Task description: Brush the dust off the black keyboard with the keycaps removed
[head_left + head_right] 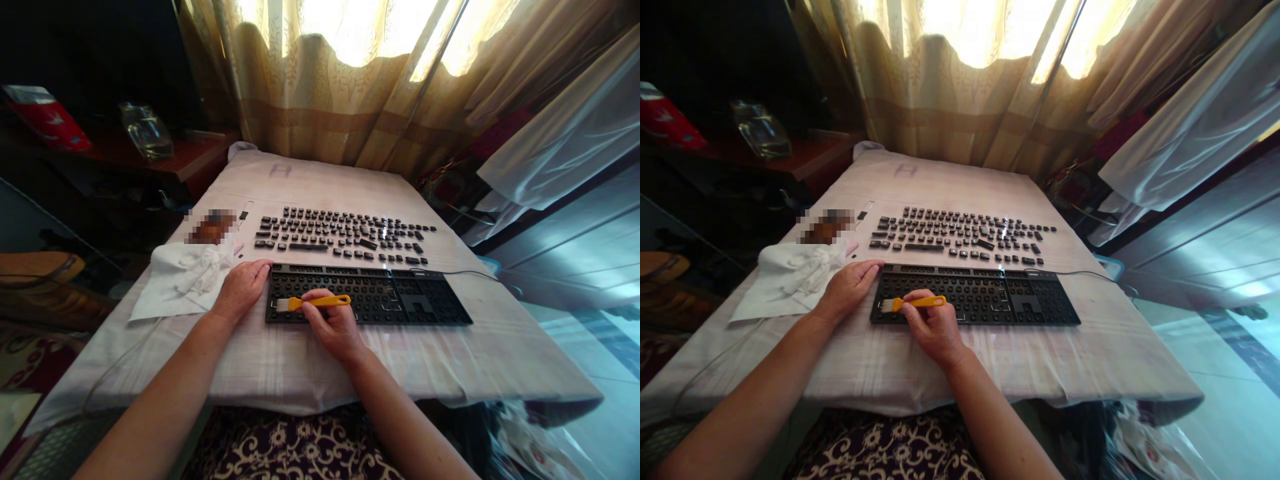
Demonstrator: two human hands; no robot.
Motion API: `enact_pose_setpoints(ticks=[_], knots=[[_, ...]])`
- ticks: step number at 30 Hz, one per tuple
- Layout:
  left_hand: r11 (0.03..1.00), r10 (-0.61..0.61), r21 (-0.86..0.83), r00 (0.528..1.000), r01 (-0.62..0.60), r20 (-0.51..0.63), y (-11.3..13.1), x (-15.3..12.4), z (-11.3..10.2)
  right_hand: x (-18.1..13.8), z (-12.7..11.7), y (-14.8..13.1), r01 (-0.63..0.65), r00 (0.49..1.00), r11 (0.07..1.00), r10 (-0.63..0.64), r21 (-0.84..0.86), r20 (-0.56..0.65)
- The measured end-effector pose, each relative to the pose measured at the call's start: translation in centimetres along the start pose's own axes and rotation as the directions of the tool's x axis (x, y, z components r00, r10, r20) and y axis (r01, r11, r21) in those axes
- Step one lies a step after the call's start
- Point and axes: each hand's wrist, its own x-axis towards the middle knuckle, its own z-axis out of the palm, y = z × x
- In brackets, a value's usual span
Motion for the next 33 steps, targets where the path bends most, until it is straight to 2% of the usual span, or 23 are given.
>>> enact_pose_setpoints(ticks=[9,14,18,22,28,33], knots=[[1.000,0.002,-0.016,1.000,-0.002,-0.004,-0.12,-0.01,0.10,0.03,-0.02,-0.18,0.098,0.994,0.987,-0.092,-0.124,0.053],[1.000,-0.009,-0.011,1.000,0.009,0.005,-0.07,-0.01,0.07,-0.02,-0.04,-0.43,0.126,0.989,0.983,-0.113,-0.136,0.100],[1.000,-0.008,-0.011,1.000,0.008,0.006,-0.15,0.02,0.09,-0.14,-0.02,-0.22,0.061,0.993,0.997,-0.057,-0.038,0.104],[1.000,-0.013,-0.006,1.000,0.013,0.007,-0.17,0.02,0.13,-0.25,0.11,0.22,-0.005,0.999,1.000,0.004,0.024,0.050],[1.000,-0.011,-0.011,1.000,0.011,0.005,-0.03,0.02,0.15,-0.05,0.05,-0.21,0.081,0.995,0.991,-0.075,-0.108,0.062],[1.000,-0.021,-0.004,1.000,0.021,0.009,0.11,-0.03,0.02,0.00,0.02,-0.49,0.108,0.993,0.984,-0.098,-0.139,0.073]])
